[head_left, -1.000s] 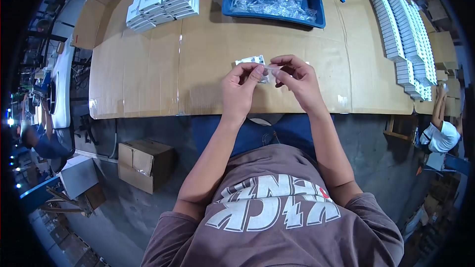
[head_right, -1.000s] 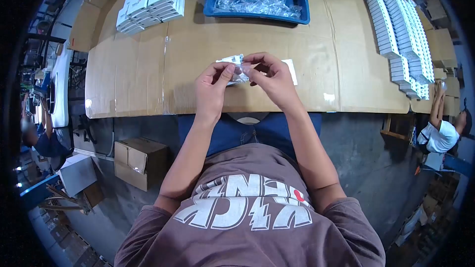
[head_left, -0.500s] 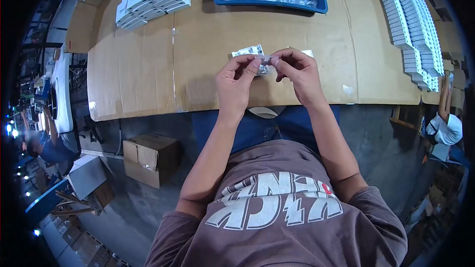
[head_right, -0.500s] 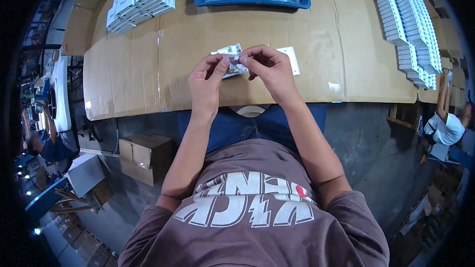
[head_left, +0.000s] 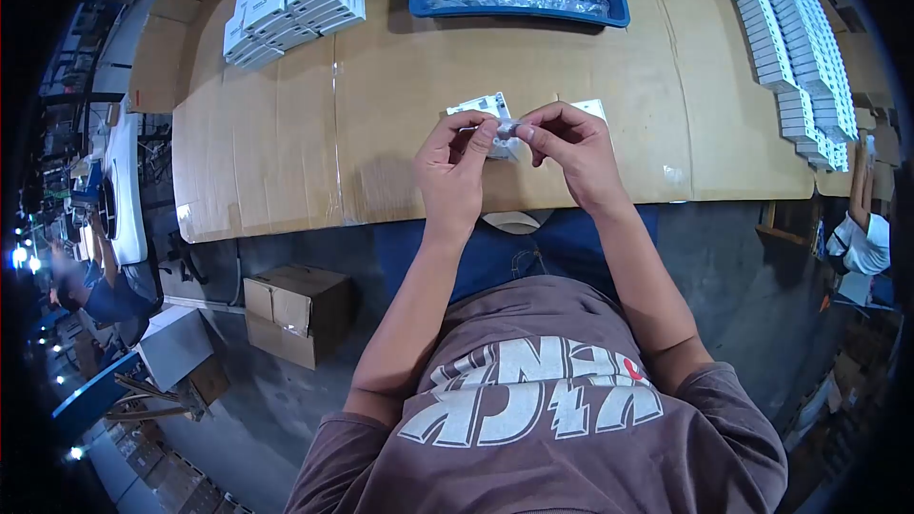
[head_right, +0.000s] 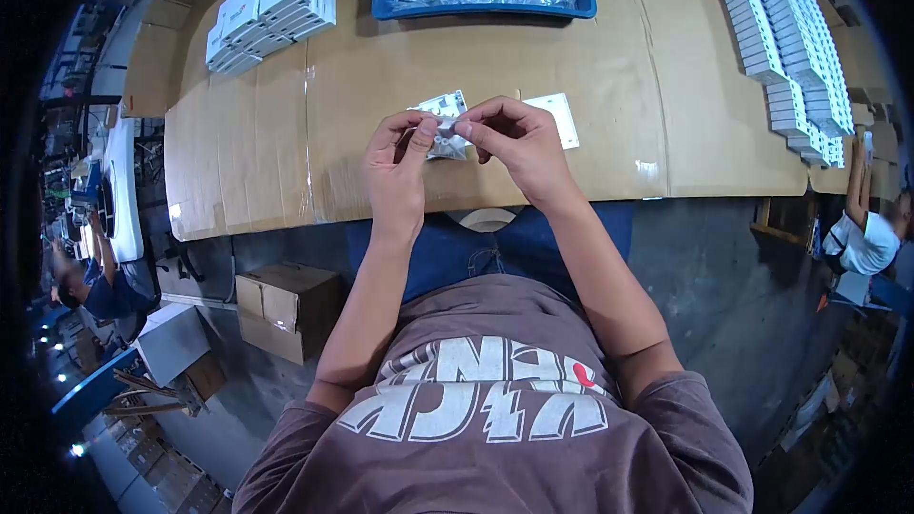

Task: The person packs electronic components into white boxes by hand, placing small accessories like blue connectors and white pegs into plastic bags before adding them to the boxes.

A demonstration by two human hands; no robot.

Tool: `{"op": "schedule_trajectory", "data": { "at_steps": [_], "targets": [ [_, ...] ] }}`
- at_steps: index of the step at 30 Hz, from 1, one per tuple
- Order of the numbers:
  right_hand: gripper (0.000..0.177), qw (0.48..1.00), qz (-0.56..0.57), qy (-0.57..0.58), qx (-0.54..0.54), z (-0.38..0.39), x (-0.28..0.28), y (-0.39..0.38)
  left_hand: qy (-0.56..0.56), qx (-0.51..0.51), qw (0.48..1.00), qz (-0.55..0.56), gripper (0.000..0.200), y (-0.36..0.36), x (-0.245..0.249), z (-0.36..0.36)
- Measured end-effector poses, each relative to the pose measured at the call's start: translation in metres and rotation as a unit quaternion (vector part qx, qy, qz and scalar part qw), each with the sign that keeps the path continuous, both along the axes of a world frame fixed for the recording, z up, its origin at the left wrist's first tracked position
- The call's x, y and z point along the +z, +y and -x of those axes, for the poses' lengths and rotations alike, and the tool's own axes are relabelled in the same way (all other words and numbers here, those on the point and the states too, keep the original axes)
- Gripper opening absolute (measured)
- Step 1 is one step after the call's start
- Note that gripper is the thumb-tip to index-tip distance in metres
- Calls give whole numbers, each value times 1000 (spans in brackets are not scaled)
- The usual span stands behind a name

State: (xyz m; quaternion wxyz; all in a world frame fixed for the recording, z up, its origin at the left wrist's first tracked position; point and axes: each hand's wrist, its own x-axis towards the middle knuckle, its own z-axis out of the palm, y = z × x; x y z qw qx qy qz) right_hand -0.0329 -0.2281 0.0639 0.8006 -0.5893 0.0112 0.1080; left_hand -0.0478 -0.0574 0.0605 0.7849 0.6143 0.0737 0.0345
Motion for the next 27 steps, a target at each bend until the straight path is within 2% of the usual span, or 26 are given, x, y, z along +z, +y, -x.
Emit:
{"op": "schedule_trajectory", "data": {
  "at_steps": [6,11,16,27],
  "targets": [
    [13,999,-28,34,-15,-2,-2,1,-1,-30,999,28,15,2,2,-3],
    [12,1000,8,14,-9,-1,-1,2,26,-67,997,32,15,2,-2,0],
    [11,998,63,-10,-11,0,-1,1,26,-71,997,29,14,0,-3,1],
    [12,998,63,-4,18,1,-2,2,9,-65,998,4,11,-3,-6,2]
  ]
}}
